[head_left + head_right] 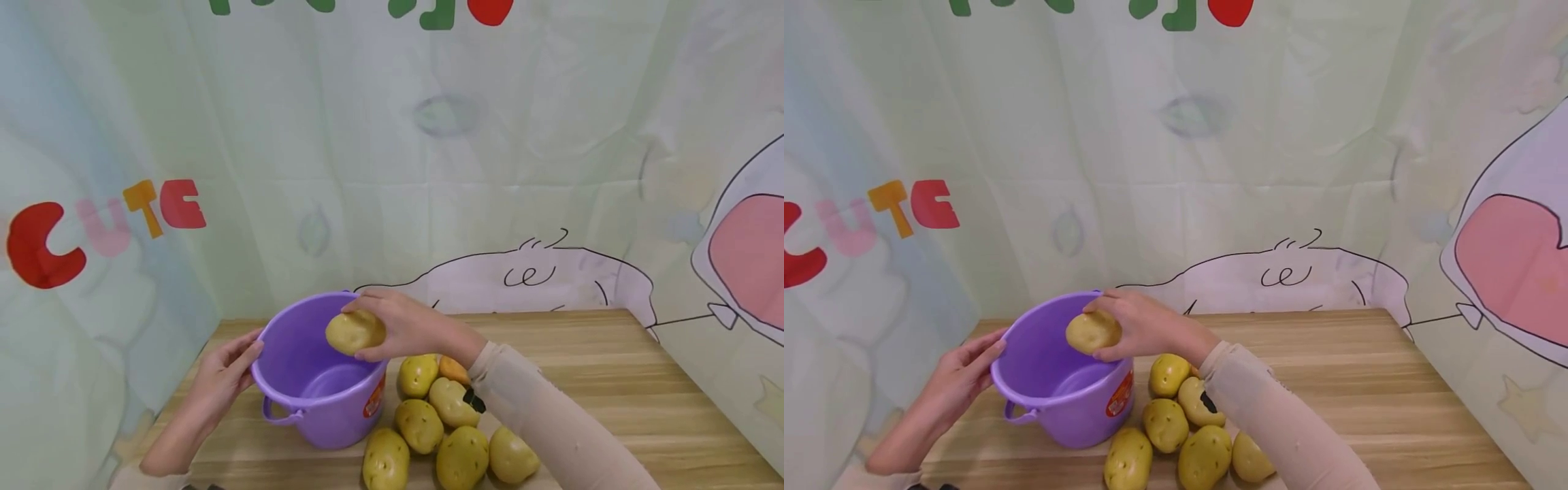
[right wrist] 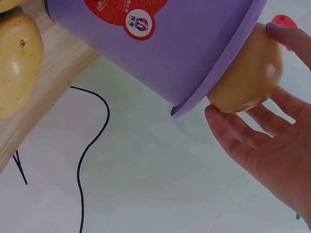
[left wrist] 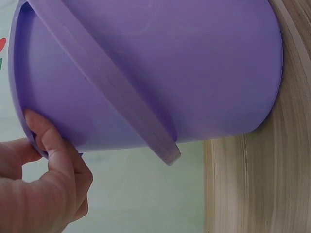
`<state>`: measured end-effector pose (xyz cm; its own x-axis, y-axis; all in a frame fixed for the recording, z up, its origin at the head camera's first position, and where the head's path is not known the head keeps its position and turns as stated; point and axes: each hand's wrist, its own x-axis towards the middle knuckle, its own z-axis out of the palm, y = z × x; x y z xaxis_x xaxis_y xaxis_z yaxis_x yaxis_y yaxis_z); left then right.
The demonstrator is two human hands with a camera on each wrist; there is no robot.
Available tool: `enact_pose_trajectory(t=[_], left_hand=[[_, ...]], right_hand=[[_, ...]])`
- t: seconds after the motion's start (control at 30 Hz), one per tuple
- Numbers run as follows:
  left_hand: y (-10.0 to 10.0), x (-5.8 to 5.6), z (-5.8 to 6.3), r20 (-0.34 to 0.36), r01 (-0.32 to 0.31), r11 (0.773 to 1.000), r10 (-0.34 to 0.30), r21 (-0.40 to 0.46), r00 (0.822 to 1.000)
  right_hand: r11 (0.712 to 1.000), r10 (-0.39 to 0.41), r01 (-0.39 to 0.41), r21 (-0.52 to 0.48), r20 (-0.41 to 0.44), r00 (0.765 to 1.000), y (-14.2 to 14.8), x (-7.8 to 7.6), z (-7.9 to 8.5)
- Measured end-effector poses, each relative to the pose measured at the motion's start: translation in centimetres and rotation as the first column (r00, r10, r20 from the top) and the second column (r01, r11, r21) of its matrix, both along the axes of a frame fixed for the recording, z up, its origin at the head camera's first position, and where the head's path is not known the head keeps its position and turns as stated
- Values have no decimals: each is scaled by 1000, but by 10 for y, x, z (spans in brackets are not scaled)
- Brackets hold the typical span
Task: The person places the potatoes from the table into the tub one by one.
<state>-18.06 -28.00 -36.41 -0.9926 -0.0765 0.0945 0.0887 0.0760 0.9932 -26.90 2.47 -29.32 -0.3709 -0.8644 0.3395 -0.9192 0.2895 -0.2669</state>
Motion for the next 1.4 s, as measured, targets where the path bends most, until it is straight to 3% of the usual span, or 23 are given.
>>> enact_pose_trajectory(t=[0.43, 0.83, 1.1, 1.4], left_hand=[[-3, 1, 0, 1, 5, 1000, -5, 17, 1000], [-4, 2, 0, -9, 3, 1000, -3, -4, 1000], [-2, 2, 0, -4, 5, 1000, -5, -5, 1000], [0, 0, -2, -6, -8, 999, 9, 46, 1000]], right_hand=[[999, -50, 51, -16, 61, 997, 7, 0, 2], [997, -53, 59, -54, 114, 992, 26, -11, -3], [995, -18, 27, -98, 87, 996, 42, -19, -10], [992, -118, 123, -39, 108, 987, 63, -24, -16]])
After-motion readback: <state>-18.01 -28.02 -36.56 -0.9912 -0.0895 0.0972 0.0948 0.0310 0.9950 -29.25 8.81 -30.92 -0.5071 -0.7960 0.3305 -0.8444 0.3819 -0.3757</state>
